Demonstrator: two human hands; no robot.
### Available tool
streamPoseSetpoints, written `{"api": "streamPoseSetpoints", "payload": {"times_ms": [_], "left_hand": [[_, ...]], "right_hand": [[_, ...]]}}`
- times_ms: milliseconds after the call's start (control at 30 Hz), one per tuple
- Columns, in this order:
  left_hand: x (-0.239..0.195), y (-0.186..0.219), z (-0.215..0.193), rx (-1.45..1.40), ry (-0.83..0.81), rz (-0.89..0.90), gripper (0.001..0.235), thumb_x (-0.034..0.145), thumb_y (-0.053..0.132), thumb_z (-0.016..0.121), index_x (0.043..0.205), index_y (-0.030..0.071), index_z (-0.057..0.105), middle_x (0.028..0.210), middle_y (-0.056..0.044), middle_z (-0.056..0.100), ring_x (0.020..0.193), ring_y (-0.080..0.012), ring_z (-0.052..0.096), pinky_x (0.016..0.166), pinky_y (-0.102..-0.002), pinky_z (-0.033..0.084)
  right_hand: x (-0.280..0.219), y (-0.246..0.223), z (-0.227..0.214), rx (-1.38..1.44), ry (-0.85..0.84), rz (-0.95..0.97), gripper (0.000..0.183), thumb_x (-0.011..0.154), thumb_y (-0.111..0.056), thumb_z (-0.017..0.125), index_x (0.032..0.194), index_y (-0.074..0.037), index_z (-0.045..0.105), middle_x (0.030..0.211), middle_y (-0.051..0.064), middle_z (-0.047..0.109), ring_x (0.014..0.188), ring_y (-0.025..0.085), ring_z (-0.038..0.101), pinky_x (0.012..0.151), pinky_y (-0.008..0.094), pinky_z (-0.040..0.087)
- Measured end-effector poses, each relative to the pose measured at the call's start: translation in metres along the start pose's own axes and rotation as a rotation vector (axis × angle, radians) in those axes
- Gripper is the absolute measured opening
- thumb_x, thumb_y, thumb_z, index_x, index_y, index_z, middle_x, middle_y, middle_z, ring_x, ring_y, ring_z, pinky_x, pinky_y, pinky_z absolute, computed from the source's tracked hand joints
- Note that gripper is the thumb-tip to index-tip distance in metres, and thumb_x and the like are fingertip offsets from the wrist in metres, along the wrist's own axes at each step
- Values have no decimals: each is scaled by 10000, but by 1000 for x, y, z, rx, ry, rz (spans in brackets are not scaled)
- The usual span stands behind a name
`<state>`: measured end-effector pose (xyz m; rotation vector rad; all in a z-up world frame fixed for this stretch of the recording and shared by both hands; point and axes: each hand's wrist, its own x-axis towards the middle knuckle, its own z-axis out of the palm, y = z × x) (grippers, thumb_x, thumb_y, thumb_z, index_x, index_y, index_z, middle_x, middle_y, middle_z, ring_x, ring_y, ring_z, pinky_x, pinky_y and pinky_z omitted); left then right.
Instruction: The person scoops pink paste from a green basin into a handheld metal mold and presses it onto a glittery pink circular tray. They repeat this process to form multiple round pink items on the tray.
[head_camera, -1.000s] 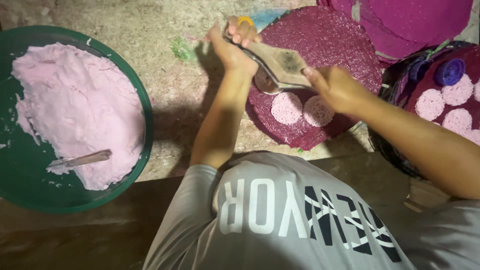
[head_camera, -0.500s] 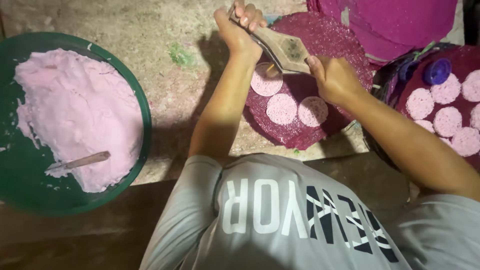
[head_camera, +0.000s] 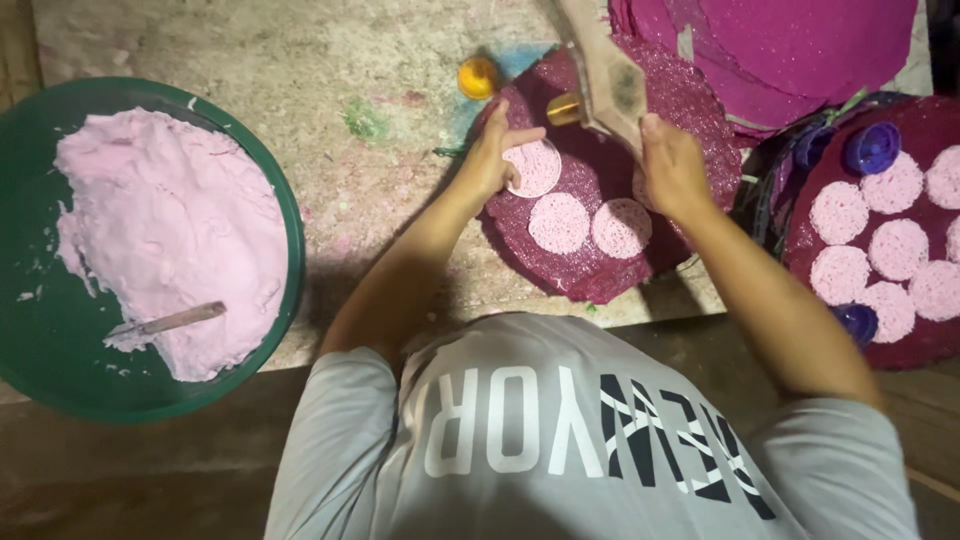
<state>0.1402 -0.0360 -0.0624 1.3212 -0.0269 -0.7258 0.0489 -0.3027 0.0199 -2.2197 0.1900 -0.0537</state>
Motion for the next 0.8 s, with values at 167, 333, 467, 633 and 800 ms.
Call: {"api": "streamPoseSetpoints", "payload": {"times_ms": [167,333,467,633,800], "left_hand": [[-31,20,-5,768,181,503,596,958,184,460,1552,134,441,1465,-26,522,764,-191,715,724,-319,577],[-70,35,-1,1193,139,690,529,867,62,655,1370,224,688,1513,15,510,1234,-273,555,1039,-395,506],[-80,36,12,1319,57,697,568,798,79,678,1352,202,698,1584,-73,387,1354,-362,394,1117,-519,360],[-77,39,13,1431,55,642,652,802,81,693,1425,233,575,1630,-98,337,1419,-370,349,1178,-541,275],[-68,44,-3,1123,-11,406,1103,776,156,794,1652,182,125,1542,-207,355,1455,-404,281,1190,-555,176]], "right_hand": [[-25,20,3,389,88,151,570,1149,-515,306,998,-53,604,715,19,542,549,132,518,462,288,400],[-69,32,0,608,244,131,618,1109,-587,262,1047,-50,563,727,8,536,529,117,496,434,268,362],[-94,33,1,784,285,79,625,1135,-593,268,1067,-32,534,740,33,470,556,142,461,484,289,356],[-110,38,-4,748,356,136,634,1132,-591,259,1076,-22,533,741,55,472,551,161,458,491,310,355],[-122,48,-11,746,402,147,658,1130,-608,241,1048,-20,526,719,68,475,550,169,471,485,312,367]]}}
